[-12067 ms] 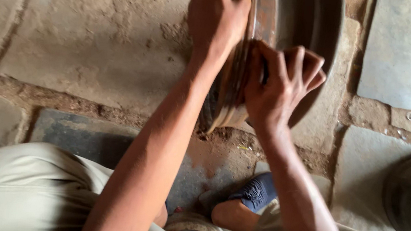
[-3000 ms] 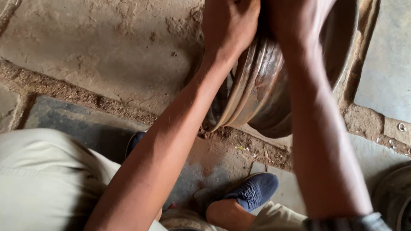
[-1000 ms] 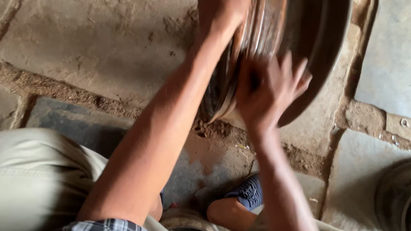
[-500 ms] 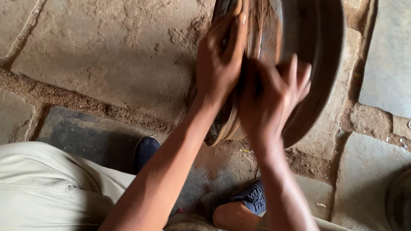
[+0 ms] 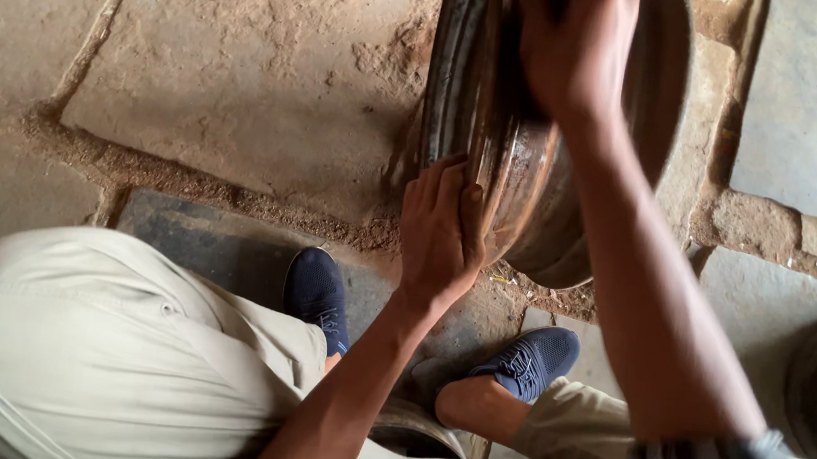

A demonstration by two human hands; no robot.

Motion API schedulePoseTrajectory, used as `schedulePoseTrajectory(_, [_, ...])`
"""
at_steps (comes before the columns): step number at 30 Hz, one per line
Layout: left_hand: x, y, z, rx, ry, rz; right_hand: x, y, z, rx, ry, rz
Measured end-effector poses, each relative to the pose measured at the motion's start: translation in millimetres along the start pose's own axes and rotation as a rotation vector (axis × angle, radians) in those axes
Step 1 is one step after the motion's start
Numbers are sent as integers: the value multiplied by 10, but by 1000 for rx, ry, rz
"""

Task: The person scrubs a rusty wheel rim with a small abrasive block, focusing on the inner flange and outer edge. They rotate the rim by hand to access different sections and continue scrubbing until the end of the clip.

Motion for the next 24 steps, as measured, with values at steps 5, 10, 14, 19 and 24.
schedulePoseTrajectory(5, [-27,28,-34,21,53,205,-708,451,815,-80,-172,89])
schedulePoseTrajectory(10, [7,56,-91,33,80,242,-1142,607,1120,-117,-366,39])
schedulePoseTrajectory(14, [39,78,-75,75,77,243,-1247,594,1020,-117,-431,-18])
schedulePoseTrajectory(19, [24,85,-78,57,49,255,-1213,604,1217,-117,-474,-45])
schedulePoseTrajectory(24, [-14,80,-34,60,72,241,-1217,523,1111,-52,-430,-30])
Point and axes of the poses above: each hand's wrist, its own z-axis away from the middle knuckle, its own y-axis out of the back of the hand, x = y × z, the point moved 4 cm from there along -z, towards the middle knuckle, and after that the axes turned 14 degrees about x, right-handed, at the moved point
